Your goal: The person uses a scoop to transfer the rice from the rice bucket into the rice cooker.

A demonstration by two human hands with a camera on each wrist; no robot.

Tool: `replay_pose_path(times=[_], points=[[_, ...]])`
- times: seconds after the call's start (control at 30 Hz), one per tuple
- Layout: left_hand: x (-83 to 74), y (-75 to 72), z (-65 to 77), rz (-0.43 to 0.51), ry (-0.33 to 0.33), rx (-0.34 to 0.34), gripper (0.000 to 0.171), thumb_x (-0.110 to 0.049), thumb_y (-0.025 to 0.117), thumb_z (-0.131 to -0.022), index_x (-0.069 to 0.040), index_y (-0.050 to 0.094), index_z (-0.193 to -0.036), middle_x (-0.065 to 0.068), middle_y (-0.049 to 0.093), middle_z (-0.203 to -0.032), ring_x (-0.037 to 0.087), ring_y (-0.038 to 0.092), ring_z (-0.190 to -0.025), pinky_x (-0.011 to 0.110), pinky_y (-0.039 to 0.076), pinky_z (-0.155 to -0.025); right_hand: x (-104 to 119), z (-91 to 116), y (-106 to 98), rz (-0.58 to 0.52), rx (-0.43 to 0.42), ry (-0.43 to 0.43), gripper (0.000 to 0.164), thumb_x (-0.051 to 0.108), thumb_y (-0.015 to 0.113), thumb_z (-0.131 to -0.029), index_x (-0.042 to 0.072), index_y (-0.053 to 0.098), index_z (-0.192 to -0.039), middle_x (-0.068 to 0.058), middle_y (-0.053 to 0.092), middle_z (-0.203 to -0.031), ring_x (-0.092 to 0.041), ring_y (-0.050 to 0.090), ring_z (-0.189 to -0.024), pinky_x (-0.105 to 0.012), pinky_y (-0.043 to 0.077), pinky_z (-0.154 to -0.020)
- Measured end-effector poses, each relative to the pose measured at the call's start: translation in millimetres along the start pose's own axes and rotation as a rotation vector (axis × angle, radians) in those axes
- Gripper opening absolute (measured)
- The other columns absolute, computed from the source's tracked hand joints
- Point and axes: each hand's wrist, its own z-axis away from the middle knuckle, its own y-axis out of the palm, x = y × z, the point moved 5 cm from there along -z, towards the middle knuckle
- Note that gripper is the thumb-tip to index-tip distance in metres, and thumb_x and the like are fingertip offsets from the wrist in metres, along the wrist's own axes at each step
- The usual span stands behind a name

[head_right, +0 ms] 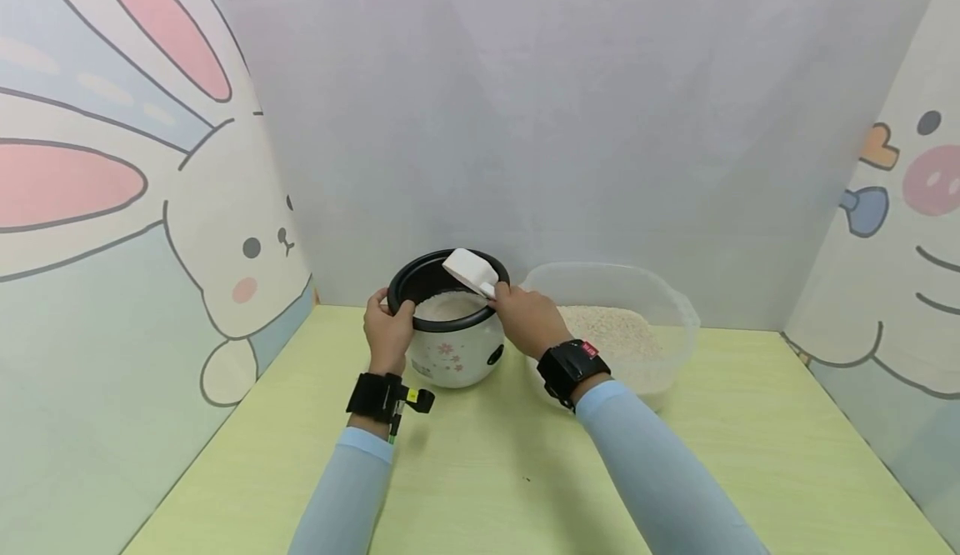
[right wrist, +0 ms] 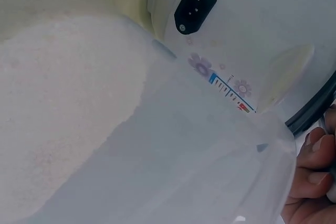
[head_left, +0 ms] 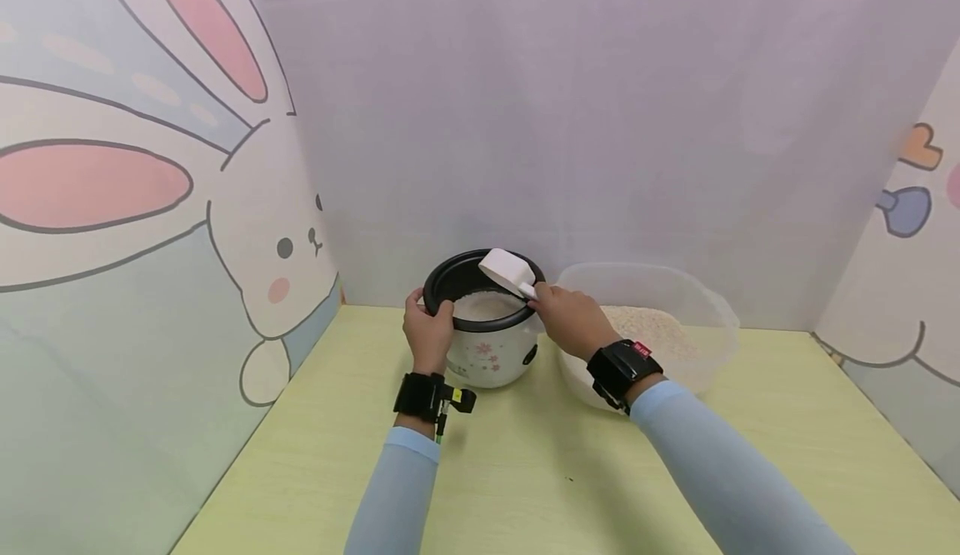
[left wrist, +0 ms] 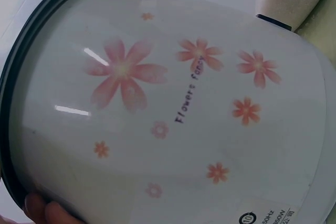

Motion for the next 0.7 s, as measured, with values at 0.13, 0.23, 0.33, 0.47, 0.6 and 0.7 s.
replay_pose_path(times=[0.13, 0.23, 0.33, 0.47, 0.6, 0.7], points=[[0.0, -0.5, 0.2, 0.000, -0.002, -0.003, 0.059, -0.014, 0.062, -0.090, -0.002, 0.048, -0.146, 0.005, 0.046, -0.082, 0.019, 0.044, -0.067, 0.031, 0.037, -0.059, -2, 2, 0, -0.042, 0.004, 0.015, 0.021, 0.018, 0.054, -0.106, -0.001, 0.055, -0.100, -0.003, 0.049, -0.071, -0.018, 0.046, -0.054, -0.035, 0.039, -0.051], [0.2, 0.0, -0.7, -0.003, -0.002, -0.002, 0.059, -0.015, 0.062, -0.090, -0.002, 0.048, -0.146, 0.005, 0.046, -0.082, 0.019, 0.045, -0.068, 0.030, 0.038, -0.059, -6, 3, 2, -0.061, -0.009, 0.025, 0.019, 0.017, 0.054, -0.106, -0.001, 0.055, -0.101, -0.003, 0.049, -0.071, -0.018, 0.046, -0.054, -0.034, 0.039, -0.052], [-0.1, 0.1, -1.0, -0.003, -0.003, -0.002, 0.059, -0.015, 0.062, -0.090, -0.002, 0.048, -0.146, 0.005, 0.047, -0.083, 0.019, 0.045, -0.069, 0.030, 0.039, -0.059, -10, 5, 2, -0.072, -0.015, 0.039, 0.018, 0.017, 0.055, -0.106, -0.001, 0.055, -0.102, -0.004, 0.050, -0.073, -0.019, 0.047, -0.055, -0.035, 0.040, -0.052], [-1.0, -0.3, -0.4, 0.001, -0.004, -0.005, 0.059, -0.015, 0.062, -0.090, -0.002, 0.048, -0.146, 0.005, 0.047, -0.083, 0.019, 0.046, -0.069, 0.030, 0.039, -0.059, -16, 5, 1, -0.087, -0.010, 0.063, 0.021, 0.019, 0.053, -0.107, -0.002, 0.056, -0.108, -0.007, 0.055, -0.077, -0.021, 0.051, -0.058, -0.037, 0.043, -0.053], [-0.4, -0.1, -0.2, -0.001, -0.005, 0.000, 0.059, -0.015, 0.062, -0.091, -0.002, 0.048, -0.146, 0.005, 0.047, -0.083, 0.019, 0.046, -0.070, 0.031, 0.038, -0.060, -23, 6, -2, -0.072, -0.032, 0.067, 0.023, 0.019, 0.054, -0.107, -0.003, 0.055, -0.110, -0.009, 0.056, -0.078, -0.022, 0.052, -0.057, -0.038, 0.044, -0.052], [0.3, -0.7, -0.1, -0.001, -0.008, -0.005, 0.059, -0.015, 0.062, -0.091, -0.002, 0.048, -0.146, 0.005, 0.047, -0.082, 0.019, 0.046, -0.070, 0.031, 0.038, -0.060, -28, 9, -6, -0.053, -0.052, 0.062, 0.021, 0.017, 0.054, -0.106, -0.004, 0.055, -0.108, -0.009, 0.055, -0.076, -0.022, 0.050, -0.055, -0.037, 0.043, -0.050]])
